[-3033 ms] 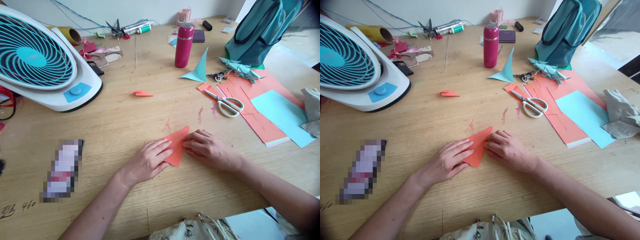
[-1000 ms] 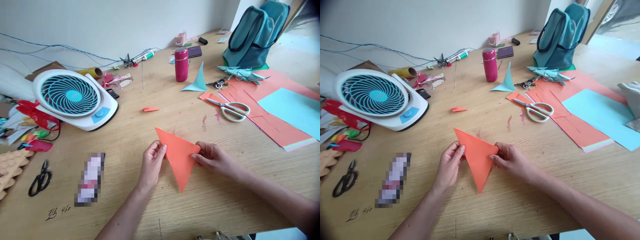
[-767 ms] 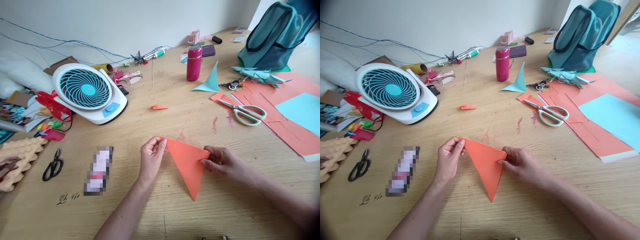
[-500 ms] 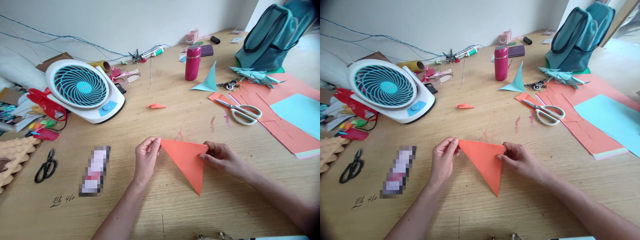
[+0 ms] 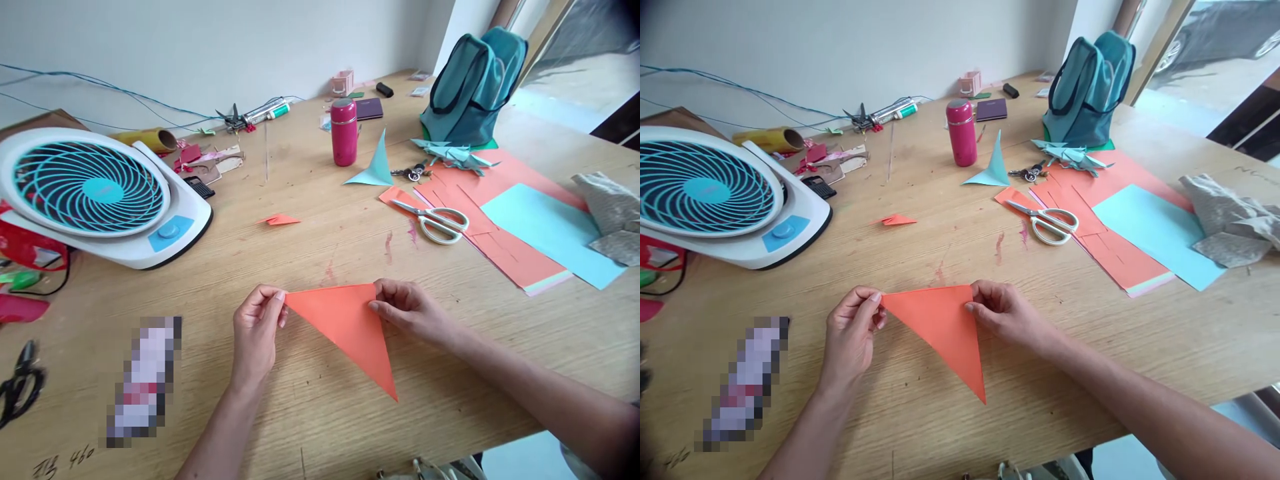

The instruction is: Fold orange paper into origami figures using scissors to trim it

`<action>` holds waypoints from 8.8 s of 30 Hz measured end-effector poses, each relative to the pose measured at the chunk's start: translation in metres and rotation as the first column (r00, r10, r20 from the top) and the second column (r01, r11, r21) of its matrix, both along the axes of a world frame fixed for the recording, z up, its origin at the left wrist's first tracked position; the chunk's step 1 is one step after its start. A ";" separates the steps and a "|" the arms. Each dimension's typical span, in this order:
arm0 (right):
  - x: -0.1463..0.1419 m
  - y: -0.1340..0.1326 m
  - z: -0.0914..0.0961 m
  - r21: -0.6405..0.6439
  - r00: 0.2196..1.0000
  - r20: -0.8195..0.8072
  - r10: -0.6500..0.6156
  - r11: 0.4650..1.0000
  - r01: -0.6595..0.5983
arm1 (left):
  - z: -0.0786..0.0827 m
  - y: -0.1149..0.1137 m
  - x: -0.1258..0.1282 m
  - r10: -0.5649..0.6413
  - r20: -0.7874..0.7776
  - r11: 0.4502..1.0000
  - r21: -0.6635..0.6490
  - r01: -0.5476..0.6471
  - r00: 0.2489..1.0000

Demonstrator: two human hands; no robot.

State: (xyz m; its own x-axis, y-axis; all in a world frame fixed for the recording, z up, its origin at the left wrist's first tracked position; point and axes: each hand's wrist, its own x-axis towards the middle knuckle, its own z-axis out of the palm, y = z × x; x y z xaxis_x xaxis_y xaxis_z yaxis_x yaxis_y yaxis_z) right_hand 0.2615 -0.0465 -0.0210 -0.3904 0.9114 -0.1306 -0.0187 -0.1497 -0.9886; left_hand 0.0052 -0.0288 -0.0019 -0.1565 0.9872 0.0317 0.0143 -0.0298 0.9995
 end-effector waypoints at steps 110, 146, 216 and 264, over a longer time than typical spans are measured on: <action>0.003 0.001 -0.010 0.514 0.710 0.616 -0.341 0.857 -0.035 | -0.031 -0.080 0.064 -0.240 -0.967 0.574 -0.070 0.816 0.086; 0.004 0.004 -0.008 0.492 0.547 0.762 -0.346 0.859 -0.141 | -0.030 -0.041 0.045 -0.226 -0.974 0.882 -0.199 0.427 0.013; 0.015 -0.017 -0.015 0.581 0.377 0.814 -0.442 0.629 -0.517 | -0.003 0.086 -0.004 -0.404 -0.907 0.913 -0.389 0.125 0.122; -0.005 -0.014 0.001 0.354 0.378 0.889 -0.259 0.912 -0.206 | -0.010 0.035 0.041 -0.332 -0.778 0.943 -0.251 0.220 0.533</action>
State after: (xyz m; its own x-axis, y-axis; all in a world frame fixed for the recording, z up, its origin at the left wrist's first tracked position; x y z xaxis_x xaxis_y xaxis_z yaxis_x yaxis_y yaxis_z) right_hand 0.2563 -0.0602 -0.0195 -0.2171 0.9741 -0.0625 0.9160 0.1812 -0.3580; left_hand 0.0463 0.0062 -0.0116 0.1597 0.9813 -0.1075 0.8173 -0.0704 0.5719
